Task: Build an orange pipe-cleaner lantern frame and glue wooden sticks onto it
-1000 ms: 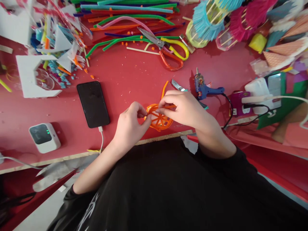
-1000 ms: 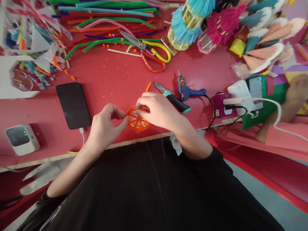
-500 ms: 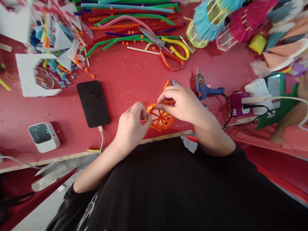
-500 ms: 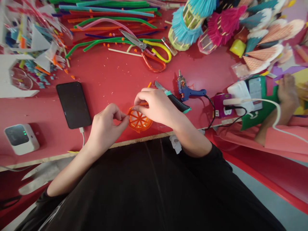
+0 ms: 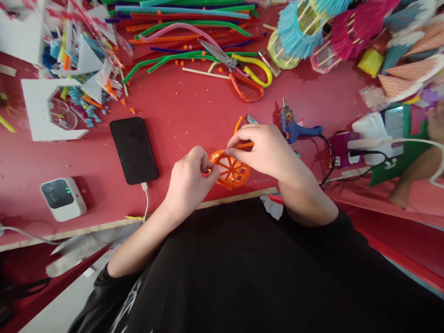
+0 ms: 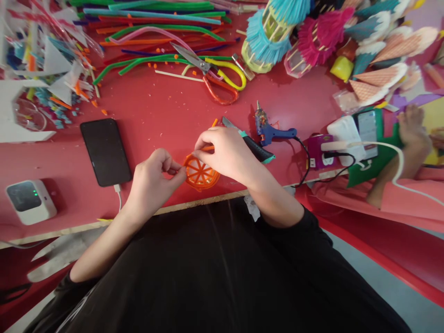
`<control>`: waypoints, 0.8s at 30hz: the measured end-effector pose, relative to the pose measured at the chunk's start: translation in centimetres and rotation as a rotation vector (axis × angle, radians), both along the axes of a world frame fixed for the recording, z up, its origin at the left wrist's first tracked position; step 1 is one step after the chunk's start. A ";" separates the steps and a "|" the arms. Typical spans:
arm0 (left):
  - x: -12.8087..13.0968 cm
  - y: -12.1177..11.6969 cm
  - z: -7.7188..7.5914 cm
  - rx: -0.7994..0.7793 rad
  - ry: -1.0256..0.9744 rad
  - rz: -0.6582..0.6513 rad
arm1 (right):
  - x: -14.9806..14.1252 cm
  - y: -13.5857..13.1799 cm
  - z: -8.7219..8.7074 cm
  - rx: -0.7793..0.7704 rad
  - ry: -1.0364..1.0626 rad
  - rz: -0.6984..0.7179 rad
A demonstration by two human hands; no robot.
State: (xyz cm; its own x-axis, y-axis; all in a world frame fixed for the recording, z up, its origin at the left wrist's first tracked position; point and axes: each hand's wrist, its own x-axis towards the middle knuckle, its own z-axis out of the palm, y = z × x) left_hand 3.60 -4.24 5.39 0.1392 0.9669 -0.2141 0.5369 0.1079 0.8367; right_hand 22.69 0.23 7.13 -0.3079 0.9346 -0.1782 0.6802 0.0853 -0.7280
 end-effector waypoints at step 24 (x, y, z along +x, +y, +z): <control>-2.0 0.3 -0.3 -0.094 -0.022 -0.086 | -0.2 0.1 -1.7 0.099 0.129 0.088</control>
